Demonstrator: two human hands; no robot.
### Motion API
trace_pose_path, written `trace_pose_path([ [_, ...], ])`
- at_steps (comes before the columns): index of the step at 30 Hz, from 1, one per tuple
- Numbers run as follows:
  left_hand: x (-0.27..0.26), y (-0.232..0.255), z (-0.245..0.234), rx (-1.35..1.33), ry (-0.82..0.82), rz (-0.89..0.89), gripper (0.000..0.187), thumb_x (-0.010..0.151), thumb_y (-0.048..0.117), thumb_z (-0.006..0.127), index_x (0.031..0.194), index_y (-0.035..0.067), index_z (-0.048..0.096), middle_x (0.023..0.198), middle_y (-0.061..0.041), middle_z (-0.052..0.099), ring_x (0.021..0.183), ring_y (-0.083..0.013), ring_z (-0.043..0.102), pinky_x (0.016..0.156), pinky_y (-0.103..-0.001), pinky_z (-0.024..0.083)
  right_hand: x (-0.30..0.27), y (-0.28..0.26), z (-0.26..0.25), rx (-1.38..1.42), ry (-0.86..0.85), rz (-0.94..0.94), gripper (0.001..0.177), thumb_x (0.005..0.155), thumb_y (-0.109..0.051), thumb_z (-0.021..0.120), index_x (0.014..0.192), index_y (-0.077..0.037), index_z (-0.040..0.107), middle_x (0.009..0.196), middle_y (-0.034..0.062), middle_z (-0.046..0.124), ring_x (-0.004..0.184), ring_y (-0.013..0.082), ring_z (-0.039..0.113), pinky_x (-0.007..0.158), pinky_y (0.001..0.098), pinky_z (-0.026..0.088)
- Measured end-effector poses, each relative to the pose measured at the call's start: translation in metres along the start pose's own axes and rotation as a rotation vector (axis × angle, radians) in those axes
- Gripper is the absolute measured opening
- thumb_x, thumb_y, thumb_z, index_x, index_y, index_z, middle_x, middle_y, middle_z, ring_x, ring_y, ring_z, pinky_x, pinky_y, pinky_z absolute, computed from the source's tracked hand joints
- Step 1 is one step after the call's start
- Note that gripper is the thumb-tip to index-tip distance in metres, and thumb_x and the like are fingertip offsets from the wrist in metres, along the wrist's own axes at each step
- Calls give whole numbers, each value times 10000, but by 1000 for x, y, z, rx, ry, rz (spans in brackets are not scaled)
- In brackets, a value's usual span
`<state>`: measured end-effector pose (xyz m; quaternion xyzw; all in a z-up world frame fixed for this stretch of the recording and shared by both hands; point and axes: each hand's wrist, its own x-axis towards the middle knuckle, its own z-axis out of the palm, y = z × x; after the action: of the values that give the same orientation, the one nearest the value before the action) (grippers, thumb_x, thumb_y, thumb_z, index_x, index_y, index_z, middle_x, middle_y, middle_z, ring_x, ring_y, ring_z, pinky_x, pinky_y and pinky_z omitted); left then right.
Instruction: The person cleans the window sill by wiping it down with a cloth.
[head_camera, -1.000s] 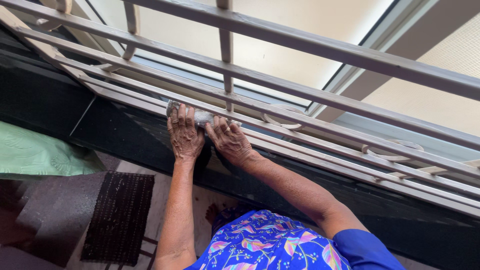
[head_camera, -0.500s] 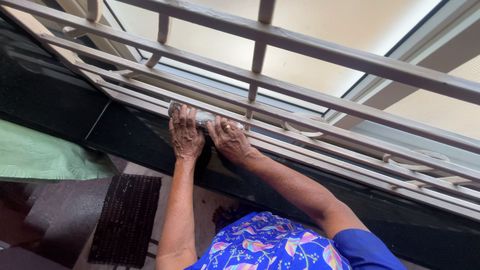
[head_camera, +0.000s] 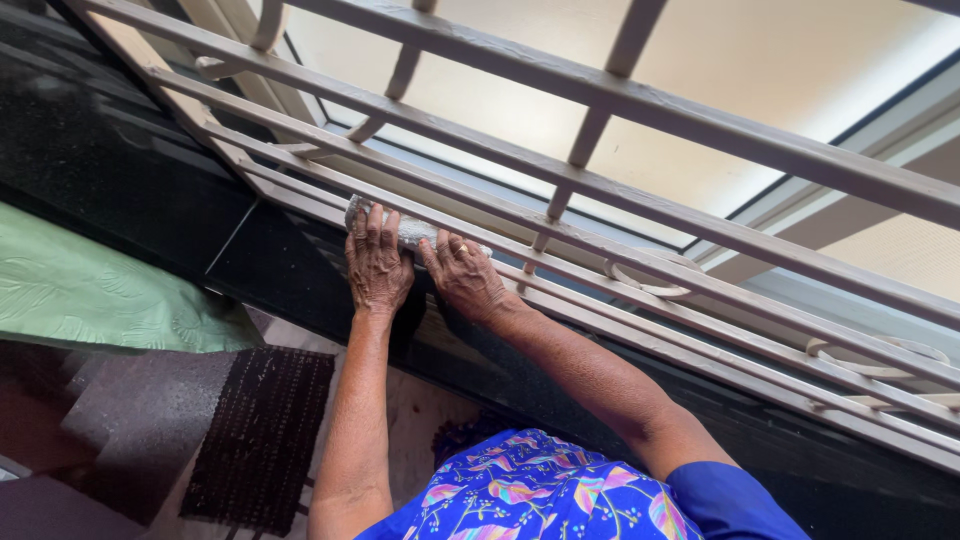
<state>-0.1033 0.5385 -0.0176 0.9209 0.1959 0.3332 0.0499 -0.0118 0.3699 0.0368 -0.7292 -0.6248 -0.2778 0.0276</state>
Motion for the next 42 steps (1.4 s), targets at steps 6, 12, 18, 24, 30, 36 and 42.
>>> trace_pose_path([
  [6, 12, -15, -9, -9, -2, -5, 745, 829, 144, 721, 1495, 171, 387, 1537, -135, 392, 1503, -368, 311, 1173, -589, 331, 16, -6, 13, 51, 6, 75, 568, 912, -173, 580, 1468, -71, 523, 1352, 227, 544, 1213, 339, 575, 1002, 478, 475],
  [12, 18, -26, -11, -54, 67, 50, 762, 806, 130, 740, 1479, 160, 385, 1518, -157, 398, 1508, -398, 306, 1225, -590, 312, 19, -6, 18, 95, -15, 68, 614, 899, -162, 595, 1498, -73, 494, 1360, 206, 534, 1239, 339, 563, 1033, 496, 445],
  [18, 14, -28, -14, -87, 47, 31, 816, 807, 114, 739, 1528, 158, 361, 1569, -171, 370, 1522, -418, 280, 1219, -582, 308, 19, -5, 24, 162, 12, 84, 628, 889, -110, 631, 1507, -115, 514, 1363, 188, 532, 1281, 346, 548, 1039, 477, 480],
  [24, 12, -33, -16, -122, 13, 31, 835, 786, 113, 741, 1522, 169, 350, 1581, -156, 342, 1529, -418, 255, 1206, -585, 307, 26, -9, 15, 336, -62, 248, 535, 912, -131, 650, 1433, -208, 564, 1355, 181, 585, 1140, 356, 646, 837, 486, 573],
  [30, 11, -39, -12, -125, -12, 45, 873, 742, 87, 736, 1522, 169, 352, 1587, -165, 333, 1528, -418, 245, 1207, -582, 308, 28, -10, 8, 371, -64, 269, 466, 964, -154, 621, 1421, -227, 567, 1366, 172, 610, 1080, 360, 687, 828, 490, 571],
  [36, 11, -45, -18, -106, -15, 78, 869, 774, 104, 740, 1543, 186, 346, 1602, -139, 331, 1535, -388, 255, 1213, -583, 315, 29, -9, 12, 406, -111, 295, 470, 966, -158, 606, 1427, -230, 557, 1394, 170, 592, 1068, 353, 686, 868, 494, 548],
  [42, 19, -41, -29, -190, -118, 26, 817, 741, 100, 713, 1488, 186, 393, 1557, -160, 332, 1494, -419, 242, 1183, -583, 296, 28, -8, 11, 419, -133, 297, 487, 963, -140, 590, 1437, -236, 536, 1402, 157, 598, 1078, 346, 688, 870, 486, 559],
])
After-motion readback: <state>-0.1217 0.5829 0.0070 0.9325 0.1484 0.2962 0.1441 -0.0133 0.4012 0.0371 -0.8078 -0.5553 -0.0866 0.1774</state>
